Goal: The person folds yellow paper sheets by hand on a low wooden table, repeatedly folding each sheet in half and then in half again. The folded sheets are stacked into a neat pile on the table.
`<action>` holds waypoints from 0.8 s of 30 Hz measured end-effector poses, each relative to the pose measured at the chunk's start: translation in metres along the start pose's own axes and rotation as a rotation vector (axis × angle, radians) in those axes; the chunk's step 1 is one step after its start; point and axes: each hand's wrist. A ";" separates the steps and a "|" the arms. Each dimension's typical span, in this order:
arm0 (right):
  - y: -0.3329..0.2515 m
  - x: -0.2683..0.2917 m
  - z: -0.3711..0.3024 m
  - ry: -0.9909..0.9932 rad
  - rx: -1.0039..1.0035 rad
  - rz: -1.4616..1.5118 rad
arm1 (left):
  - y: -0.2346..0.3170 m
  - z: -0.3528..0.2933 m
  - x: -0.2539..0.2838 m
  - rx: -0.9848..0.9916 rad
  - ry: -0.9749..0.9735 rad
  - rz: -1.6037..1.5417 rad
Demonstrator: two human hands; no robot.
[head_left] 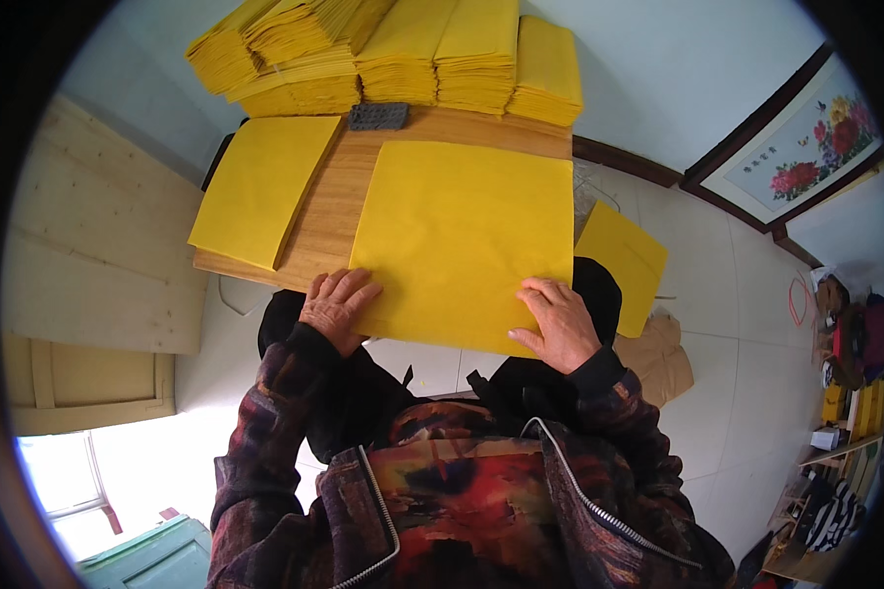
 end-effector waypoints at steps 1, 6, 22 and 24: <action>0.003 0.001 0.000 0.019 0.009 0.041 | -0.001 -0.002 0.002 -0.050 0.027 -0.031; 0.028 0.012 -0.007 0.214 -0.075 0.107 | -0.016 -0.010 0.020 -0.059 0.032 -0.127; 0.056 0.006 -0.017 -0.018 0.058 -0.258 | -0.057 0.048 0.039 -0.189 -0.181 0.011; 0.056 0.002 -0.012 0.009 0.080 -0.269 | -0.060 0.050 0.036 -0.180 -0.174 -0.002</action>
Point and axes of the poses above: each hand's wrist, its own z-axis towards the middle knuckle, its own x-axis out of the back of the hand, y = z × x, and after that the axes turned 13 degrees about -z, right-handed
